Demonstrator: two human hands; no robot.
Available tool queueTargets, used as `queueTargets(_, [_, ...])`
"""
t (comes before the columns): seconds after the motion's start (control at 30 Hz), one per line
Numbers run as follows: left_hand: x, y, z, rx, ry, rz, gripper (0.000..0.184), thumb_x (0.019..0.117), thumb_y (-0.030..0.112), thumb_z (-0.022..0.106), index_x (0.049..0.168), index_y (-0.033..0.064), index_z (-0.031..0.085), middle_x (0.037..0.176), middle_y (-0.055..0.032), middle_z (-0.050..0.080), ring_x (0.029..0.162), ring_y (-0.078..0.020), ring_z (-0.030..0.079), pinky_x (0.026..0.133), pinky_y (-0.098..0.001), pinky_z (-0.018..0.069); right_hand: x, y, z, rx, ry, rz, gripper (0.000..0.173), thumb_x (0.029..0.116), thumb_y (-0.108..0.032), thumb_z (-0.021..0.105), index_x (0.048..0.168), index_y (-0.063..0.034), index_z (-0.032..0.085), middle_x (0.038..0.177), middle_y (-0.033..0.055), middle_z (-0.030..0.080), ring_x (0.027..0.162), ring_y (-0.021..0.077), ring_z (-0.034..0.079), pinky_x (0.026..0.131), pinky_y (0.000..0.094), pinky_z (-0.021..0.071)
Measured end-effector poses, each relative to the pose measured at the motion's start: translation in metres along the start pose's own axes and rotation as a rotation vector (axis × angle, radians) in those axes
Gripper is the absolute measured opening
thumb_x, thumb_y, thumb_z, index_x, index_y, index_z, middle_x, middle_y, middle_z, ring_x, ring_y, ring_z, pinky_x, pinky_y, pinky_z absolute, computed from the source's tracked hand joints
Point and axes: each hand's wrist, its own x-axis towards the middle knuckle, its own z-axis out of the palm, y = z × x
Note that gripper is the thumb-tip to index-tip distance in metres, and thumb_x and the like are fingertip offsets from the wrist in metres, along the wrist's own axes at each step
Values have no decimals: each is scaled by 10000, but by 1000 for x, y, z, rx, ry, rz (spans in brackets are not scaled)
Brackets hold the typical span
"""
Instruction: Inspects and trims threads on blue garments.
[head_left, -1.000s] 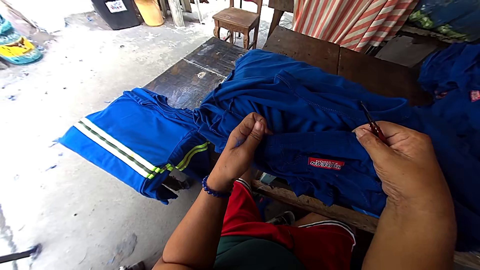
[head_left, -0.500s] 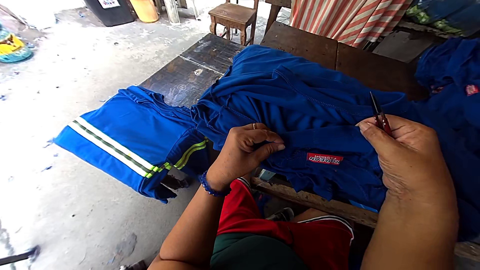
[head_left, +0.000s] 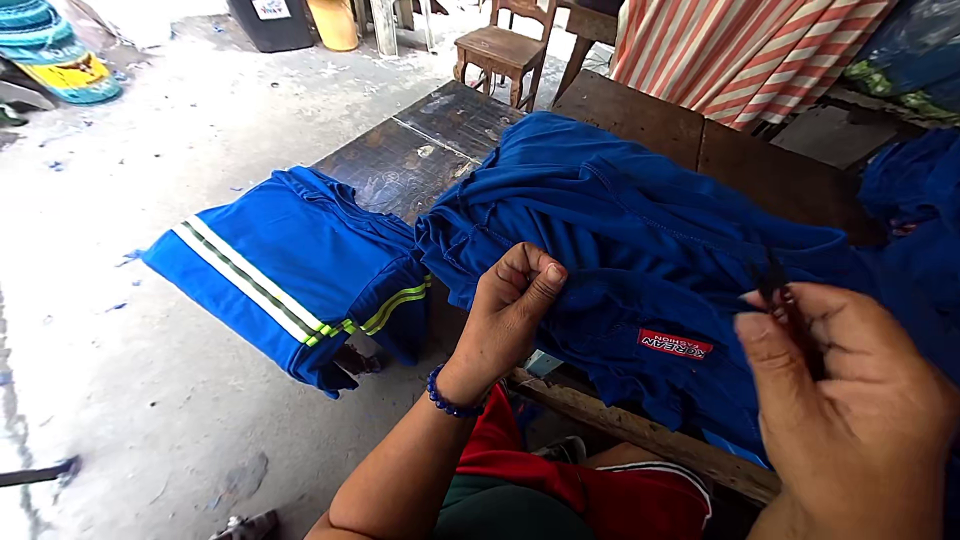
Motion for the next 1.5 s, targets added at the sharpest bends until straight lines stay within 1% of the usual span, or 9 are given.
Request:
queueTargets(0.3, [-3,4,2,-65,7,-16,199,1059,86,482,882,139,557,716,51,556,631,-7,545,584,-161,469,-16,-21,42,12,-75,17,253,952,-258,692,984,-11,736,859,0,696,744,-74,579,664,74,473])
queueTargets(0.53, [-6,2,1,36,-34,52,165,1045,76,509,898,127,563,690,63,524,579,12,477,541,-139,397,-14,-28,57,-164,-69,-10,241,976,-247,650,981,-29,754,835,43,695,696,27,588,608,162,456])
queueTargets(0.7, [-5,1,0,53,-30,60,194,1069,91,451,898,132,534,723,58,524,643,-3,521,602,-162,452,-11,-27,54,-215,-40,-31,238,994,-212,615,956,-28,761,818,63,699,712,52,613,616,180,460])
queueTargets(0.83, [-2,1,-5,-163,-10,-13,326,1113,406,309,954,213,519,809,73,615,801,-22,625,752,-216,528,-10,-12,48,64,-10,24,254,980,-177,655,1046,65,692,888,17,673,786,-85,580,721,60,483])
queueTargets(0.9, [0,1,-11,-291,-48,-23,338,1067,533,384,1005,251,561,878,79,643,874,-30,636,807,-226,524,-9,-7,46,236,7,58,209,972,-127,654,1057,64,649,884,-37,656,774,-96,576,707,61,492])
queueTargets(1.0, [2,-2,-19,-376,-139,42,248,904,196,692,1140,201,614,1078,11,697,964,-72,671,840,-256,556,-10,-4,42,351,22,108,157,968,-107,650,1058,20,636,877,-83,647,756,-79,583,687,78,503])
queueTargets(1.13, [2,-3,-10,-273,-90,81,446,770,-149,734,1160,62,687,1115,-50,716,934,-104,709,824,-283,611,-15,-6,43,380,23,102,155,965,-98,652,1060,24,636,885,-79,650,764,-73,590,688,79,509])
queueTargets(1.3, [-1,-7,-5,-184,-13,121,74,907,16,728,926,76,767,1052,-34,723,965,-89,686,814,-256,591,-19,-10,43,340,-6,51,200,946,-101,680,1043,73,667,907,-40,662,789,-83,581,718,71,507])
queueTargets(1.5, [-3,-3,-5,-213,8,70,115,1027,108,594,992,117,703,968,-5,727,868,-57,687,771,-239,575,-20,-11,48,315,-41,12,228,947,-131,691,1038,78,682,911,-20,670,804,-86,585,727,68,508])
